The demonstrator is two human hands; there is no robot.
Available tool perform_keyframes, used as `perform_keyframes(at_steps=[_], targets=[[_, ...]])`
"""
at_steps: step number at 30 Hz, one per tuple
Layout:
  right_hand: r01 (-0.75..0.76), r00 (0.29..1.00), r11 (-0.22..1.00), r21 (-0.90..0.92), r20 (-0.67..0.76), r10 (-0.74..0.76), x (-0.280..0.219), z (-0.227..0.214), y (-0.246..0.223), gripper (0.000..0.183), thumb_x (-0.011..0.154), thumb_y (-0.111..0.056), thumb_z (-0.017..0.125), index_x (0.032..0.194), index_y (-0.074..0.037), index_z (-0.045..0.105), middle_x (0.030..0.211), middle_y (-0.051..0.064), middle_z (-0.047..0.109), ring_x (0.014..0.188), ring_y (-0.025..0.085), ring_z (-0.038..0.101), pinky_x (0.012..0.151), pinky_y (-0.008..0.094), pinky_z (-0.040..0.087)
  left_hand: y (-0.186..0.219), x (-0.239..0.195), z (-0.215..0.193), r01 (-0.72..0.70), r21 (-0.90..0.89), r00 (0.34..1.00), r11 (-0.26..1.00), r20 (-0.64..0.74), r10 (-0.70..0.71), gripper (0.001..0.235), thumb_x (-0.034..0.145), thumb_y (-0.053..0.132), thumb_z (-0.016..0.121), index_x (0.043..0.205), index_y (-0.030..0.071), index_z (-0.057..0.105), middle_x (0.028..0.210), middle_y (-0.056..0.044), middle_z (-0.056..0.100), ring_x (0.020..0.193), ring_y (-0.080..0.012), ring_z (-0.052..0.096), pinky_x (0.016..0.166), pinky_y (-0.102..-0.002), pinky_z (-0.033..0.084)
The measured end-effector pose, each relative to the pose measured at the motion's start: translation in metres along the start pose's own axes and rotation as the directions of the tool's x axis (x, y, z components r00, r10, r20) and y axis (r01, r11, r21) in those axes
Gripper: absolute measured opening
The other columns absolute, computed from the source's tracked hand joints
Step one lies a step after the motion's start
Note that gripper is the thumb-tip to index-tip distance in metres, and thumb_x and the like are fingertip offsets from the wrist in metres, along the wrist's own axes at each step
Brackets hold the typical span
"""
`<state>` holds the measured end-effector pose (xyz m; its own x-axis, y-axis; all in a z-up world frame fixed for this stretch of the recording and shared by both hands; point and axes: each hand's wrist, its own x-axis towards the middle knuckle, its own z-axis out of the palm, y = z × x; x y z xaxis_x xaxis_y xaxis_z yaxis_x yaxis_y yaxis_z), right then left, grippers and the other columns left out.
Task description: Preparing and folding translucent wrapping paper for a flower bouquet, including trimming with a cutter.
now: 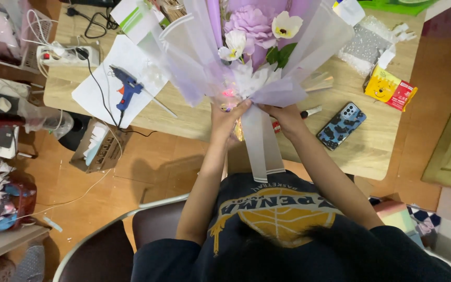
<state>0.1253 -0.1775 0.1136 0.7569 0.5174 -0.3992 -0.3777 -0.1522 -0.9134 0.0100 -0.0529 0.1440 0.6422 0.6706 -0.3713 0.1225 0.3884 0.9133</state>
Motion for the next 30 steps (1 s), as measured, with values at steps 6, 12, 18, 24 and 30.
perform_keyframes(at_steps=[6, 12, 18, 24, 30], targets=[[0.015, 0.998, 0.999, 0.046, 0.064, -0.018, 0.004, 0.005, 0.016, 0.097, 0.075, -0.017, 0.099, 0.150, 0.007, 0.041, 0.139, 0.024, 0.058, 0.127, 0.038, 0.060, 0.105, 0.050, 0.052, -0.030, 0.008, -0.018, -0.013, -0.021, 0.995, 1.000, -0.103, 0.011, 0.079, 0.069, 0.026, 0.100, 0.131, -0.004, 0.061, 0.120, -0.020, 0.067, 0.109, -0.0258, 0.064, 0.085, -0.041, 0.057], [0.028, 0.981, 1.000, -0.002, 0.192, -0.028, 0.012, 0.038, 0.034, 0.090, 0.071, -0.009, 0.099, 0.145, 0.007, 0.048, 0.132, 0.022, 0.063, 0.121, 0.033, 0.063, 0.097, 0.047, 0.058, -0.049, -0.007, -0.053, 0.078, -0.020, 0.965, 0.997, -0.249, -0.080, 0.070, 0.070, 0.035, 0.096, 0.122, 0.001, 0.065, 0.095, -0.012, 0.068, 0.070, -0.0200, 0.067, 0.035, -0.033, 0.058], [0.003, 0.946, 0.995, -0.100, 0.324, 0.030, 0.011, 0.057, 0.049, 0.079, 0.077, -0.010, 0.094, 0.142, 0.006, 0.052, 0.127, 0.019, 0.064, 0.114, 0.030, 0.064, 0.091, 0.044, 0.060, -0.019, -0.061, -0.059, -0.007, -0.066, 0.934, 0.998, -0.358, -0.017, 0.076, 0.074, 0.032, 0.096, 0.132, -0.005, 0.063, 0.128, -0.027, 0.066, 0.124, -0.0376, 0.061, 0.105, -0.051, 0.048], [-0.014, 0.928, 0.980, -0.199, 0.361, 0.087, 0.012, 0.062, 0.051, 0.076, 0.076, -0.016, 0.096, 0.138, 0.002, 0.057, 0.122, 0.018, 0.068, 0.110, 0.027, 0.067, 0.090, 0.042, 0.060, -0.021, -0.068, -0.055, -0.020, -0.130, 0.896, 0.991, -0.442, -0.040, 0.083, 0.069, 0.034, 0.097, 0.133, -0.004, 0.062, 0.128, -0.024, 0.066, 0.122, -0.0345, 0.063, 0.106, -0.048, 0.048], [-0.023, 0.922, 0.974, -0.224, 0.373, 0.107, 0.022, 0.055, 0.054, 0.078, 0.076, -0.016, 0.097, 0.139, 0.001, 0.056, 0.124, 0.020, 0.068, 0.112, 0.029, 0.068, 0.091, 0.043, 0.060, -0.039, -0.064, -0.052, -0.079, -0.139, 0.873, 0.987, -0.488, 0.001, 0.081, 0.067, 0.031, 0.098, 0.130, -0.006, 0.061, 0.122, -0.024, 0.065, 0.120, -0.0331, 0.062, 0.105, -0.049, 0.047]])
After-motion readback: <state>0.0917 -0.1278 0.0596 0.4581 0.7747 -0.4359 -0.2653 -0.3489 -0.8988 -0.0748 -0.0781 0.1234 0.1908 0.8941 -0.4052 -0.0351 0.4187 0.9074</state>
